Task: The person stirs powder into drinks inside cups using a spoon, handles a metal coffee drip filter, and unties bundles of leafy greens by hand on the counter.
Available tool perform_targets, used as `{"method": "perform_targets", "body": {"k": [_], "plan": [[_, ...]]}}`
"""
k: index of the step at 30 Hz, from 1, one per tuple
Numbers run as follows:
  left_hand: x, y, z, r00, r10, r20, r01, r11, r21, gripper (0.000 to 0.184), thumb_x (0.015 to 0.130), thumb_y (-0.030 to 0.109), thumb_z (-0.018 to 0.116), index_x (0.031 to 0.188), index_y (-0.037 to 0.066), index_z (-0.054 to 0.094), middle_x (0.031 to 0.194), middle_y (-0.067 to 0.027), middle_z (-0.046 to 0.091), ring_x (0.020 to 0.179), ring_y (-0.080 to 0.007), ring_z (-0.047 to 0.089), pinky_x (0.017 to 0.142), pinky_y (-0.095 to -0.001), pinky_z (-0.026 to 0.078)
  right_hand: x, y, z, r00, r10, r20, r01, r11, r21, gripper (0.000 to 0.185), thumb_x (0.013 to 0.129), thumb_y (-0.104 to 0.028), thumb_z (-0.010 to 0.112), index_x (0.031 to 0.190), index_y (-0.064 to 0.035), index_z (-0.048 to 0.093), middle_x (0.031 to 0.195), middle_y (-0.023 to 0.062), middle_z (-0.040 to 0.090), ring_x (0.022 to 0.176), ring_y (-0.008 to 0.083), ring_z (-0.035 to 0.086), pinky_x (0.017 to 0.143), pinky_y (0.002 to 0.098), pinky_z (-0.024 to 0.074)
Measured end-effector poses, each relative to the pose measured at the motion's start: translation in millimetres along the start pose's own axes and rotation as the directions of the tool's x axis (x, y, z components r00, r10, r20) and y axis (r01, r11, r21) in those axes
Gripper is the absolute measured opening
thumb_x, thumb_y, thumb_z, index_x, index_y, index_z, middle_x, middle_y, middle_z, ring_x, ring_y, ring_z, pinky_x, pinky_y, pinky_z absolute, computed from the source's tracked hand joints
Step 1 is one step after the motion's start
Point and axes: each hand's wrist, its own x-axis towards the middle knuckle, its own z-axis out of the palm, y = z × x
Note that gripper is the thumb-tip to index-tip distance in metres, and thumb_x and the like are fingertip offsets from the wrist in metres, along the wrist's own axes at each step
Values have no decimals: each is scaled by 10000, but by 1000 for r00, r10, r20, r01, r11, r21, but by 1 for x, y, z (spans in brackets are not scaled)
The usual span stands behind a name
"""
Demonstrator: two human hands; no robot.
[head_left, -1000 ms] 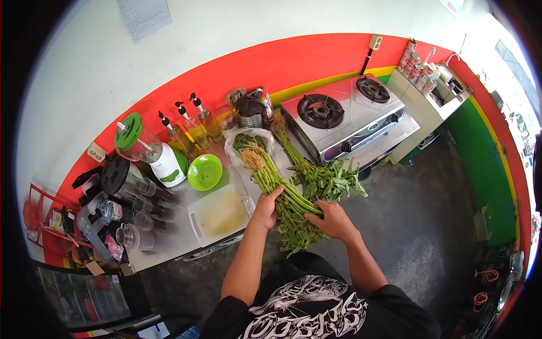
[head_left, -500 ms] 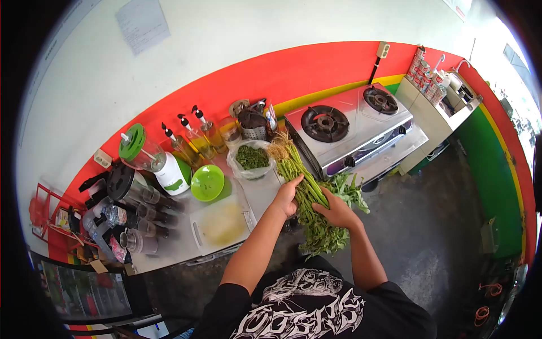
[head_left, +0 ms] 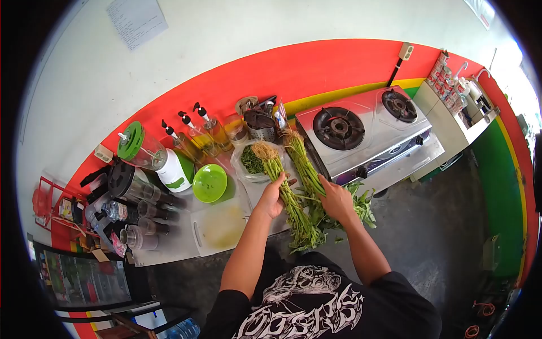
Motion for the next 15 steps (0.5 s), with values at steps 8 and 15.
{"method": "perform_targets", "body": {"k": [8, 15], "plan": [[-1, 34, -20, 998, 62, -6, -62, 994, -86, 428, 1092, 402, 581, 1269, 12, 601, 1187, -185, 702, 865, -182, 623, 773, -348, 560, 38, 49, 128, 986, -29, -166, -33, 932, -360, 616, 877, -155, 658, 1472, -87, 513, 1012, 117, 715, 918, 342, 716, 760, 452, 567], [0, 49, -36, 998, 44, -45, -48, 994, -99, 413, 1100, 387, 576, 1248, 5, 625, 1130, -168, 700, 854, -204, 651, 766, -349, 570, 27, 20, 93, 988, 124, -87, -142, 960, -239, 720, 900, -333, 792, 1494, -89, 467, 1157, 135, 669, 1105, 355, 655, 949, 486, 499]]}}
